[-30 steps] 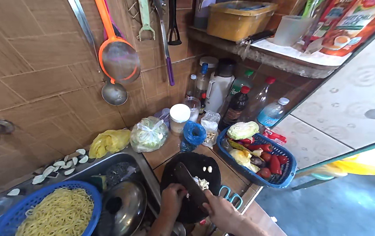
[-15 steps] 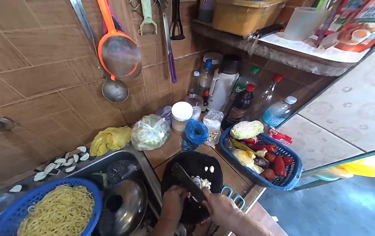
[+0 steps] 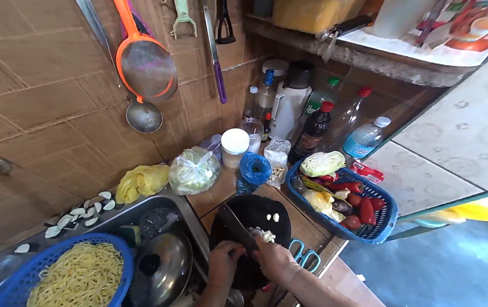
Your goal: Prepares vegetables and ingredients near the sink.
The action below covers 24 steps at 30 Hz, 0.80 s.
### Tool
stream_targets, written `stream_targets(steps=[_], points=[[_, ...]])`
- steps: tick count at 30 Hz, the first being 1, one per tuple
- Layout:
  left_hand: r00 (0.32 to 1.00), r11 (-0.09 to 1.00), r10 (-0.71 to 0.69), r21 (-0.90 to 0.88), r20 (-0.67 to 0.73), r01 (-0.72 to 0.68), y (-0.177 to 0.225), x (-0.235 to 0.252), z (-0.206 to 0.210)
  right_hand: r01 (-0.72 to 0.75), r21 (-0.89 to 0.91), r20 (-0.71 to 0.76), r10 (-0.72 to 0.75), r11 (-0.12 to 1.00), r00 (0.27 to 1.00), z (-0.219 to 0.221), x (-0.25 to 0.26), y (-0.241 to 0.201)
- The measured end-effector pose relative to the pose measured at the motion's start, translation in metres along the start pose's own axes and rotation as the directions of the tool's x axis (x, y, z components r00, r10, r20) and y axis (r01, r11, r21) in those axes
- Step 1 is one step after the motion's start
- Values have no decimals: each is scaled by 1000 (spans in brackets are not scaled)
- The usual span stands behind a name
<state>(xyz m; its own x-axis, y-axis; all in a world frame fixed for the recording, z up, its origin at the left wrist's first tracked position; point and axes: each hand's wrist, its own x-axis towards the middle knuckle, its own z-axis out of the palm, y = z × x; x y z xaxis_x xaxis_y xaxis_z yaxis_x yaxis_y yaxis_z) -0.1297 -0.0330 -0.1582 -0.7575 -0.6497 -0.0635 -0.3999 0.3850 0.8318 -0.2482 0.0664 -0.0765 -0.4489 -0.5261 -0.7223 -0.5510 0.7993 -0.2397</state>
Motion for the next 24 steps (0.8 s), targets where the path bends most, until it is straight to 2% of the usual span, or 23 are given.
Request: stream_targets(steps=[6, 12, 16, 21, 24], points=[[1000, 999, -20, -33, -16, 19, -3, 1, 4, 2, -73, 49, 2, 997, 999, -6, -27, 7], [999, 999, 0, -35, -36, -2, -4, 0, 7, 20, 123, 2, -20, 992, 1000, 9, 8, 4], [998, 999, 3, -44, -57, -6, -4, -1, 7, 33, 84, -12, -32, 996, 999, 2, 4, 3], [997, 997, -76, -18, 16, 76, 2, -2, 2, 51, 66, 23, -53, 996, 998, -1, -21, 16], [998, 998, -60, -33, -10, 60, 0, -2, 3, 51, 78, 22, -53, 996, 998, 1, -15, 13]])
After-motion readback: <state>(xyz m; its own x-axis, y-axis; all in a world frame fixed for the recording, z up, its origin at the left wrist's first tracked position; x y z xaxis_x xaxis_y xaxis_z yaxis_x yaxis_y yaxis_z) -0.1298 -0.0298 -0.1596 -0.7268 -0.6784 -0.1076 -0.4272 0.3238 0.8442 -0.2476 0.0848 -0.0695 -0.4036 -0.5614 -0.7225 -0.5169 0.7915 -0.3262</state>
